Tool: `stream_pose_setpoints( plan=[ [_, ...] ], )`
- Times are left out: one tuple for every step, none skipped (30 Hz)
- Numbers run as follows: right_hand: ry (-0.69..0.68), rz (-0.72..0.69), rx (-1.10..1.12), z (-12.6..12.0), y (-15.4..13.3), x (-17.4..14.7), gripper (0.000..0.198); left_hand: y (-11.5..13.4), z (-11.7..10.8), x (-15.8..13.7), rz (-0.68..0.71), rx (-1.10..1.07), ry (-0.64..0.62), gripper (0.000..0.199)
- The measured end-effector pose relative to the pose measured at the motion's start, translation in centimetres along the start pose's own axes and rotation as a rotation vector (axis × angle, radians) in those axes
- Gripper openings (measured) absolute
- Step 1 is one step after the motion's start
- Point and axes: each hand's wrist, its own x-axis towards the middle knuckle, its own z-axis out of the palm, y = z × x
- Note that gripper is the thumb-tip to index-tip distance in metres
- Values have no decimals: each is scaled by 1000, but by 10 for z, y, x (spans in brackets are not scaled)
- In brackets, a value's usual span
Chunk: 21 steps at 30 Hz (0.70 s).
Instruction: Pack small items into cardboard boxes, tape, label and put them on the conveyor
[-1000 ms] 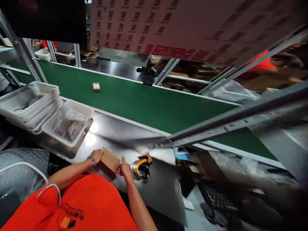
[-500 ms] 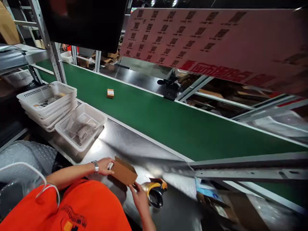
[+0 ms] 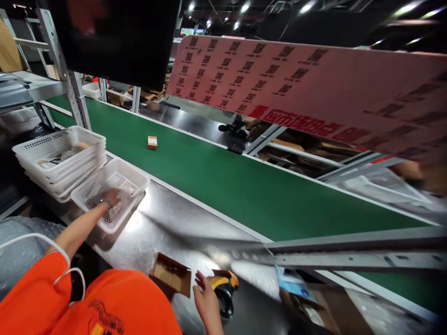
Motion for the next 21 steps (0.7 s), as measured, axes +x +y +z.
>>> stream_pose_setpoints(
  plan=[
    [2,-15,-1,-1,-5,1,49,-2,-4,1,-3,-2,-5,15],
    [0,-33,-4,-2,-12,3,51,-4,-8,0,-5,-9,-4,11],
    [-5,-52,-4,-2,-20,4,52,-4,-13,-1,-4,-21,2,14],
    [-13,-67,5,-2,-29,4,54,-2,-17,-3,0,-40,9,18],
    [-28,-80,24,0,-41,4,56,1,-21,-6,8,-63,15,21],
    [-50,-91,55,3,-54,3,57,6,-23,-11,24,-87,19,23],
    [-80,-101,96,9,-69,1,58,12,-24,-17,44,-120,19,25],
    [-122,-112,146,16,-86,-1,58,21,-22,-26,69,-169,18,28],
    [-174,-122,204,24,-103,-4,59,31,-19,-36,97,-232,16,30],
    [-233,-133,268,32,-120,-7,61,43,-13,-48,126,-304,-1,33],
    [-299,-143,335,41,-137,-9,65,55,-5,-61,159,-380,-31,36],
    [-353,-150,410,48,-153,-12,72,66,3,-75,194,-443,-83,40],
    [-388,-155,492,54,-166,-13,79,76,12,-89,233,-478,-174,43],
    [-413,-159,574,58,-177,-14,84,85,22,-102,274,-493,-263,47],
    [-441,-167,643,60,-185,-15,85,93,31,-113,311,-498,-359,49],
    [-480,-182,688,61,-189,-15,81,98,40,-122,340,-498,-439,52],
    [-531,-200,700,61,-189,-16,73,102,48,-129,361,-490,-490,54],
    [-584,-217,679,61,-186,-16,63,104,55,-133,371,-476,-523,57],
    [-615,-225,639,61,-181,-15,54,105,61,-135,374,-459,-535,59],
    [-614,-226,596,62,-173,-14,49,105,66,-134,372,-442,-539,60],
    [-586,-238,554,63,-164,-13,48,105,71,-133,361,-428,-544,60]
  ],
)
